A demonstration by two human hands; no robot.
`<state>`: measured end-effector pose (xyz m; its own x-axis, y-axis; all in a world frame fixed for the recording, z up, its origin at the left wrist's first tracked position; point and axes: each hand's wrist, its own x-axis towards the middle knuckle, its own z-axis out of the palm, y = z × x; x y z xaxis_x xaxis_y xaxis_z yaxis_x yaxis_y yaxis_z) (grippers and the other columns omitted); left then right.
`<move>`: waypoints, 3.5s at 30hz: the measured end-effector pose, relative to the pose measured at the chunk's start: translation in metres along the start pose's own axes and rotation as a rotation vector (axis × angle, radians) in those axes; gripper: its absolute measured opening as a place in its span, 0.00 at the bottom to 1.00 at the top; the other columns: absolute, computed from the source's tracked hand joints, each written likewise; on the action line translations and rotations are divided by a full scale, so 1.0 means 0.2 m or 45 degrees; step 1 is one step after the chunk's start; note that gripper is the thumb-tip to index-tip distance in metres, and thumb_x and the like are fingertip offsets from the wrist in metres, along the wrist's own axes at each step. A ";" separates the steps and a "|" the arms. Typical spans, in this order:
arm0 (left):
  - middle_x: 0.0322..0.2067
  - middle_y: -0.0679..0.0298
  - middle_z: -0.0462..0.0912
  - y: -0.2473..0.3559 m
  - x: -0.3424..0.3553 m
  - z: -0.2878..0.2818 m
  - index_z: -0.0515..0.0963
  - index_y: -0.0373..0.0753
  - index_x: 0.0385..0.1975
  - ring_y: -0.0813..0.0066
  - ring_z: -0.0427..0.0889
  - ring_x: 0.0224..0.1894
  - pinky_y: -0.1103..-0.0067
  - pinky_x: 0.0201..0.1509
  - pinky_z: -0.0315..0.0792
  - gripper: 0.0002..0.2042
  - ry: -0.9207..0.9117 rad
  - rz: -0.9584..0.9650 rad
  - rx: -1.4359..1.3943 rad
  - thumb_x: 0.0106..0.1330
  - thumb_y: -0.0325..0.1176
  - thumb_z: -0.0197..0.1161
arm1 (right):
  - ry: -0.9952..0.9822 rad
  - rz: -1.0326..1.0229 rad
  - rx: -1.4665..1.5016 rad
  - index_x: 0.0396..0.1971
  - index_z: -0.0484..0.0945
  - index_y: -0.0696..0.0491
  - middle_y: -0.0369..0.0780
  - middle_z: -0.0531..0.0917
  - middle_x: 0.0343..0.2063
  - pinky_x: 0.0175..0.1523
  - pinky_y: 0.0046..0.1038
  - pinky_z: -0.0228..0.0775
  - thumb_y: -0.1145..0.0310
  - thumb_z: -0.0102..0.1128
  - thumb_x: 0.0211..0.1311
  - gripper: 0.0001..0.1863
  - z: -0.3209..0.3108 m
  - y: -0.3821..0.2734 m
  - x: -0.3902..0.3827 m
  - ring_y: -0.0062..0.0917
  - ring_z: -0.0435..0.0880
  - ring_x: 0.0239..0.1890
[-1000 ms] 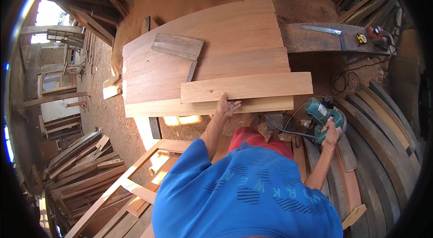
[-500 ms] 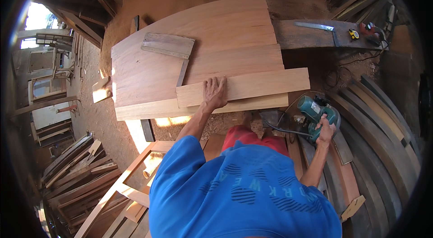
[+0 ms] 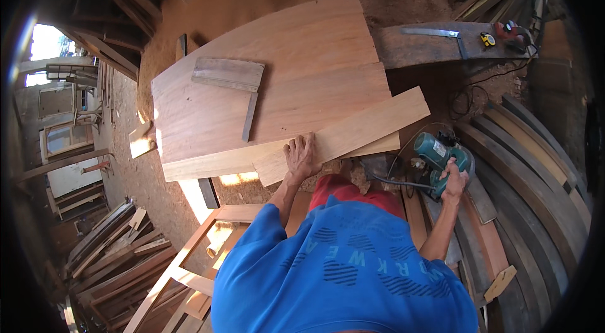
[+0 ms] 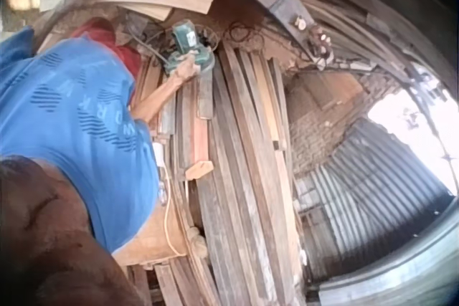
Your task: The person uses a circular saw to cut a long wooden plank into smaller pieces on a workbench. They adjust the saw's depth, plug in the power cord, and make several cuts while holding the wood steady. The person then stacks the cut pieces and places them on a shelf.
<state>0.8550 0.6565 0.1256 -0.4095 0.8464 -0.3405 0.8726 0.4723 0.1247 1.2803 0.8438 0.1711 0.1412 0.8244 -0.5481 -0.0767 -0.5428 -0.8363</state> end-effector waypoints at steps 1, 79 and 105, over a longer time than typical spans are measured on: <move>0.55 0.53 0.70 -0.02 0.01 0.03 0.61 0.46 0.69 0.51 0.69 0.58 0.55 0.60 0.61 0.51 0.087 0.009 -0.005 0.36 0.40 0.74 | 0.004 0.014 -0.012 0.42 0.77 0.55 0.32 0.74 0.23 0.24 0.23 0.66 0.68 0.64 0.60 0.12 0.01 -0.01 0.00 0.18 0.72 0.19; 0.72 0.42 0.52 0.68 0.39 0.23 0.72 0.65 0.64 0.40 0.52 0.72 0.43 0.73 0.42 0.32 0.240 0.709 -0.076 0.55 0.38 0.69 | -0.696 -0.330 -0.460 0.44 0.78 0.62 0.31 0.79 0.27 0.40 0.22 0.70 0.69 0.67 0.57 0.17 0.18 -0.27 0.04 0.14 0.75 0.32; 0.70 0.39 0.51 0.61 0.45 0.14 0.66 0.53 0.68 0.34 0.46 0.73 0.44 0.72 0.38 0.54 0.092 0.279 -0.113 0.34 0.65 0.76 | -0.689 -0.161 -0.503 0.42 0.77 0.59 0.32 0.76 0.25 0.27 0.20 0.66 0.72 0.65 0.60 0.12 0.25 -0.27 0.00 0.13 0.72 0.22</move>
<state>0.9317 0.7822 0.0842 -0.2334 0.9450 -0.2294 0.9172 0.2923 0.2709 1.2351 0.8804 0.2150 -0.3961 0.7936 -0.4617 0.2887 -0.3697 -0.8832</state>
